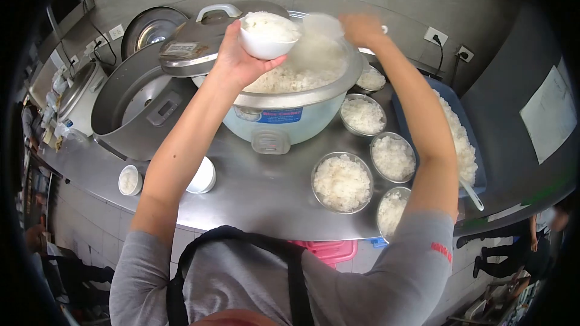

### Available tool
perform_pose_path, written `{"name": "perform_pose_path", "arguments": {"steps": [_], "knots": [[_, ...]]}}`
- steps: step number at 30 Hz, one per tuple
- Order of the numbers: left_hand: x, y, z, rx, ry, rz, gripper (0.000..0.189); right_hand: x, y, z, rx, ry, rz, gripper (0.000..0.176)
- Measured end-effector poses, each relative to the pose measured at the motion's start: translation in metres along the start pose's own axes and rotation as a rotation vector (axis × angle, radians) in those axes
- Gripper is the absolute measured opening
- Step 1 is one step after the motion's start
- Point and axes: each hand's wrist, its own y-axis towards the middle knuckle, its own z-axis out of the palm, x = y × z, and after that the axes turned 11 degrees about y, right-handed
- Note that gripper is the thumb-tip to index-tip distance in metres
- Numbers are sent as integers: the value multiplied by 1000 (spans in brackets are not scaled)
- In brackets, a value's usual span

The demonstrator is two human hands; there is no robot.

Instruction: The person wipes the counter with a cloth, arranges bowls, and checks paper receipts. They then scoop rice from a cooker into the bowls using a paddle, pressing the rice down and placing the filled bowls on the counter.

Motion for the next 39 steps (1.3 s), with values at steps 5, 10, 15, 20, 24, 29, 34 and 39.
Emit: {"name": "perform_pose_path", "arguments": {"steps": [5,10,15,20,24,29,34,39], "knots": [[-14,-20,-16,16,13,33,56,5,35,82,78,-78,67,26],[-28,-34,-36,10,-7,62,58,-17,74,128,149,62,-163,24],[-35,-46,-46,8,-21,91,58,-18,72,121,323,140,-198,27],[-32,-45,-53,52,-7,88,60,-31,66,102,578,606,-52,18],[-25,-40,-51,65,-14,51,60,-35,47,64,648,886,269,17],[-14,-29,-40,19,-18,15,58,-20,13,3,412,1125,415,14],[1,-7,-21,10,-28,8,55,23,-28,-24,56,1121,152,16],[15,5,0,4,-2,-21,51,60,-73,-22,-130,568,-64,28]]}}
